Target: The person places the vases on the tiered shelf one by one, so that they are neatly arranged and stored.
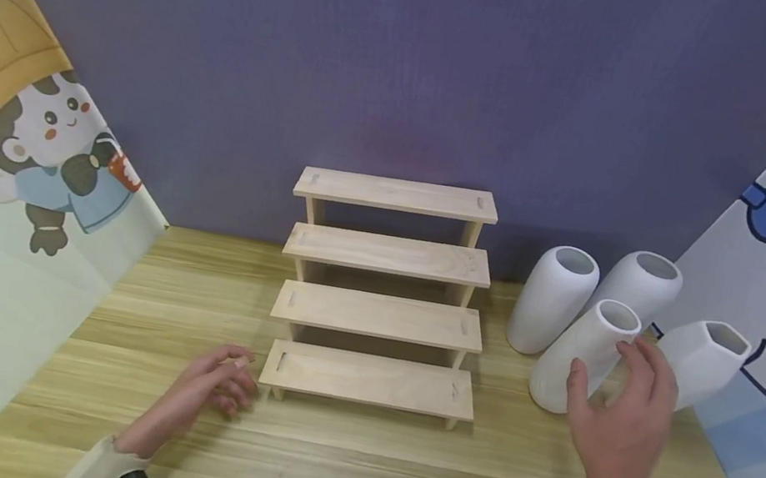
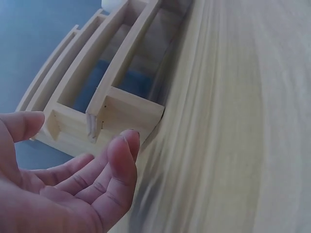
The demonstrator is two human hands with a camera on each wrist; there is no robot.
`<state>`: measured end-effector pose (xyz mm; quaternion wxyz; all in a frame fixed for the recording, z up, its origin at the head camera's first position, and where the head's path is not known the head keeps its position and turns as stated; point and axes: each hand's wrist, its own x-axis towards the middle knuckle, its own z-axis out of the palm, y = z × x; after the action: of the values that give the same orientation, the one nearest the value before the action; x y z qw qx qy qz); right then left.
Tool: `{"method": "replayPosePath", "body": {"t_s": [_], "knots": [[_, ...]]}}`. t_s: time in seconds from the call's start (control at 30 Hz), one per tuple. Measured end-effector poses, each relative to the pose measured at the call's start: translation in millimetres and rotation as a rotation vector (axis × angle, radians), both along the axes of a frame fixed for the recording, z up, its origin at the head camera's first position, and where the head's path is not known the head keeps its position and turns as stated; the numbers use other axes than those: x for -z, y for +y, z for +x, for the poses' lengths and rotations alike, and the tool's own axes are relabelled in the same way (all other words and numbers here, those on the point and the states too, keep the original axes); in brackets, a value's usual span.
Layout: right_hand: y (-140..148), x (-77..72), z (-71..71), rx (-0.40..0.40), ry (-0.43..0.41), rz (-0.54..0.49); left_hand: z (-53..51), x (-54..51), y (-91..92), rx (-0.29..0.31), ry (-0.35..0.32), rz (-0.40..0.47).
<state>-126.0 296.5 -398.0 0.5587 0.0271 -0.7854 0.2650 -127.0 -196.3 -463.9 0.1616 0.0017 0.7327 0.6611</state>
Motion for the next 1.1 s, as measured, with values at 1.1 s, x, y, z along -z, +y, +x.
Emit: {"method": "replayPosePath", "body": {"t_s": [1.1], "knots": [[20.6, 9.9, -39.2, 0.038, -0.614, -0.621, -8.2, 27.6, 9.8, 0.284, -0.095, 0.356]]}}
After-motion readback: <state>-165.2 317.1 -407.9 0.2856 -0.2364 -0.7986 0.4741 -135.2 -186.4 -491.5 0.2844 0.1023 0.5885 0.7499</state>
